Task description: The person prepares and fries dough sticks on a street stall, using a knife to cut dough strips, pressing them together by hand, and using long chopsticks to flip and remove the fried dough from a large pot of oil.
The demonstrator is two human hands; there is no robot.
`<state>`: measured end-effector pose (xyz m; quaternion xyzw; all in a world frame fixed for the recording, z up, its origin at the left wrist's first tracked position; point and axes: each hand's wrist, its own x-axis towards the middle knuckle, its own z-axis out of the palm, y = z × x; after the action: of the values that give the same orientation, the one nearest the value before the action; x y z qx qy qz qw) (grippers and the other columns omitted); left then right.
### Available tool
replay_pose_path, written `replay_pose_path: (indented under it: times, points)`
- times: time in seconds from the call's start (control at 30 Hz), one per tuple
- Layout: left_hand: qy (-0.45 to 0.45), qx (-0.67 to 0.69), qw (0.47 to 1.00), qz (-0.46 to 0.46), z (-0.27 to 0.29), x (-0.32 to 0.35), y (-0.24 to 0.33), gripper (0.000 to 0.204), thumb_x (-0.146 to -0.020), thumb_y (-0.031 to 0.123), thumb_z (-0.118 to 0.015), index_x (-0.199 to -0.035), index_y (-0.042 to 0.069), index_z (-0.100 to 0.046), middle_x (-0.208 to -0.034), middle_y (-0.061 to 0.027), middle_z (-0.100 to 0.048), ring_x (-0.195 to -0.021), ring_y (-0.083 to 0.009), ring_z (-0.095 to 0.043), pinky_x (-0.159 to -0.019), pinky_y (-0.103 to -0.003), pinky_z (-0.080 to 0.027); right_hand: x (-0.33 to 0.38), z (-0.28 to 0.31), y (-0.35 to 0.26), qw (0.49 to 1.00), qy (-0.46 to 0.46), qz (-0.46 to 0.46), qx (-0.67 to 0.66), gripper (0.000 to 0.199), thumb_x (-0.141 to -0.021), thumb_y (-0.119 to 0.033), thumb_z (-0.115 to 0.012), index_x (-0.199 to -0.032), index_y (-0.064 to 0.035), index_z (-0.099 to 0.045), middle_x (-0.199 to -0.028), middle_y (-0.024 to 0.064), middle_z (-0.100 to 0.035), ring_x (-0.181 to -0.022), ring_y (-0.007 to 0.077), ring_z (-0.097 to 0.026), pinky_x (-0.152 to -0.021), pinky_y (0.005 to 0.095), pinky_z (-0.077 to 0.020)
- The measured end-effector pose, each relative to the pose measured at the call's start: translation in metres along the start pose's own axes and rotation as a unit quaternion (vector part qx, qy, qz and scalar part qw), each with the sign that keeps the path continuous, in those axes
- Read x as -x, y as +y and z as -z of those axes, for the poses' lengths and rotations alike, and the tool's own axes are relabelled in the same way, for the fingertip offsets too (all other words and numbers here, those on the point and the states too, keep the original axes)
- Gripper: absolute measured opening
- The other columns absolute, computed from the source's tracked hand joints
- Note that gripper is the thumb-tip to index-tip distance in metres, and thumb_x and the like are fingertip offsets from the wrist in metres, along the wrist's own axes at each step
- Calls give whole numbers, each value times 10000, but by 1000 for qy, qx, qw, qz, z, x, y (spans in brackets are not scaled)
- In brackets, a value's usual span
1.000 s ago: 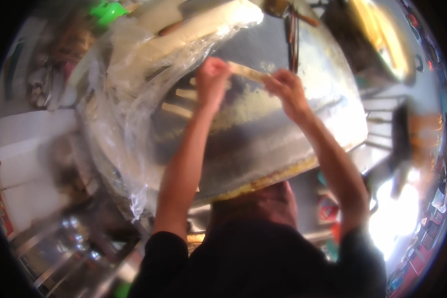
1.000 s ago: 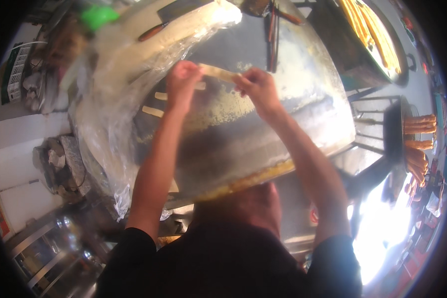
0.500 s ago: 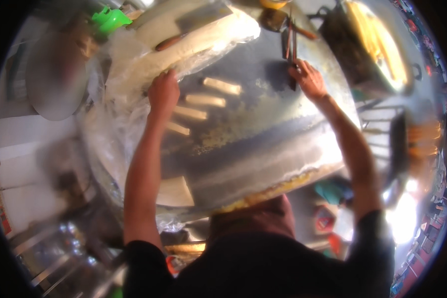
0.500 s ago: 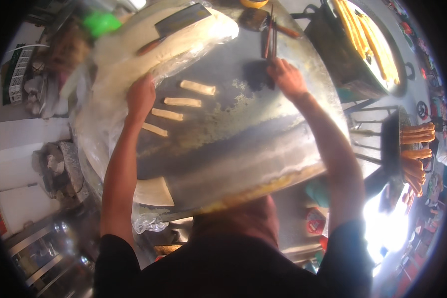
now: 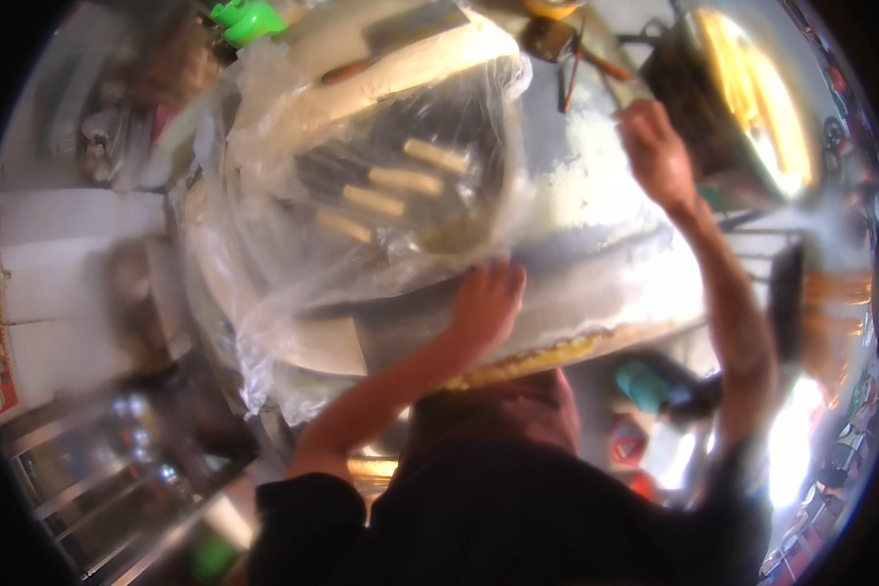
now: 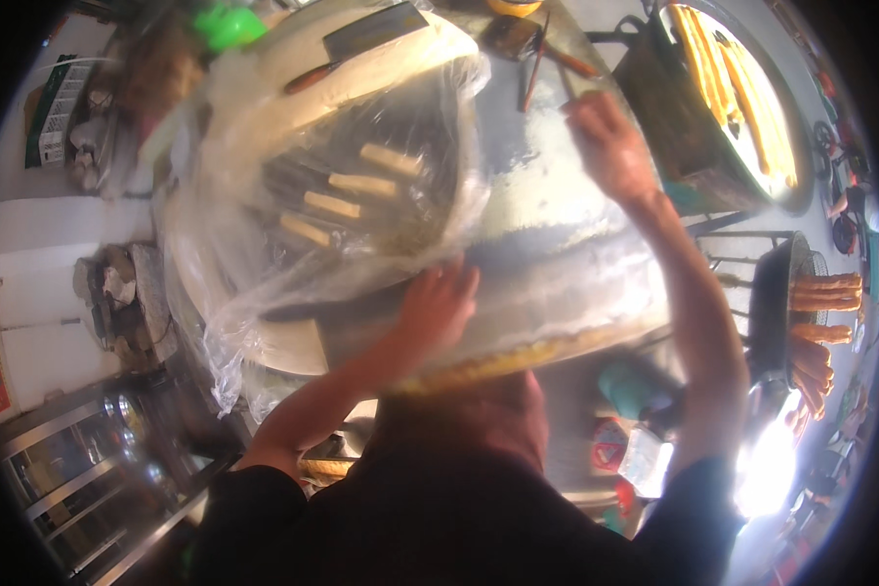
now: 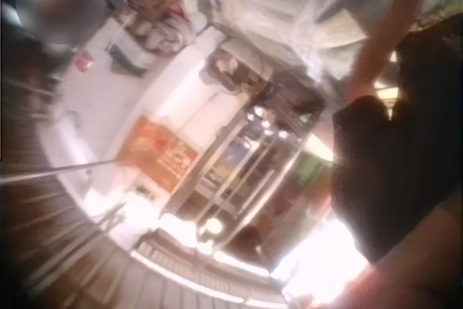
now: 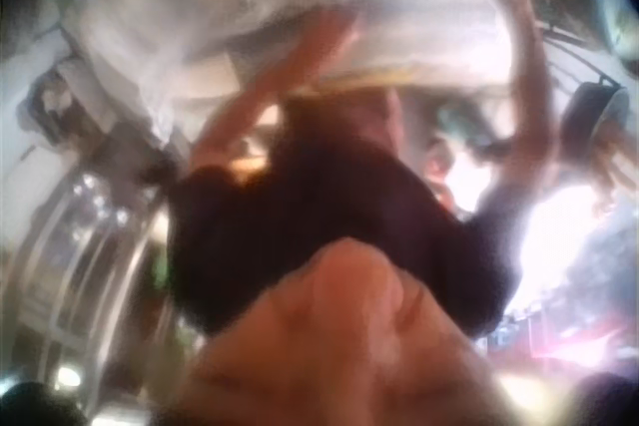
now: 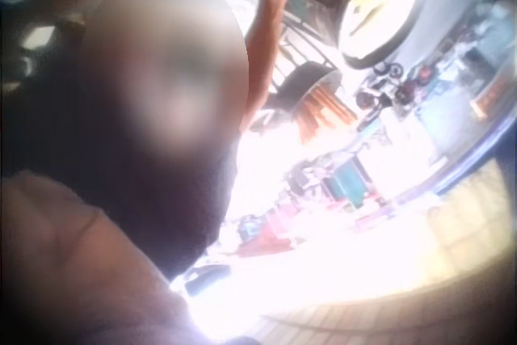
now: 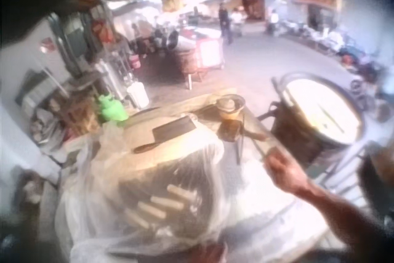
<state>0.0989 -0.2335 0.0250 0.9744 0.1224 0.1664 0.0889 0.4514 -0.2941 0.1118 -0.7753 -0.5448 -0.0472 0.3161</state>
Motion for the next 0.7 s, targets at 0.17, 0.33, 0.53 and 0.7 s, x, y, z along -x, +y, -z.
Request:
replay_pose_path:
  times: [0.17,0.33,0.53,0.7]
  points:
    - [-31,137,988,61,82,-6,-1,408,-874,191,-740,-1234,58,-603,-1127,-156,-650,-1083,-378,-604,-924,-496,-486,-3,83,-60,968,94,-232,-25,168,-1018,-151,-631,-1111,-17,-672,-884,90,-691,-721,134,-690,-654,275,-548]
    - [113,-71,982,137,61,32,-103,561,-871,236,-783,-1346,45,-551,-1272,-210,-560,-1207,-423,-504,-1051,-594,-361,30,65,-12,977,-47,-182,104,97,-944,-55,-605,-1026,-19,-641,-753,82,-631,-654,189,-661,-577,380,-544]
    - [-38,-36,978,200,48,94,-99,583,-900,306,-715,-1366,18,-516,-1410,-244,-493,-1318,-449,-442,-1111,-582,-332,56,128,-20,914,258,-219,-224,148,-1012,-84,-563,-1123,-11,-629,-906,97,-700,-830,202,-725,-653,334,-580]
    - [5,-80,970,228,46,79,-91,518,-890,217,-713,-1329,9,-534,-1370,-222,-520,-1297,-445,-471,-1085,-563,-379,99,224,63,797,482,-217,-292,343,-1013,-198,-592,-1218,74,-630,-1052,202,-724,-984,299,-746,-779,374,-643]
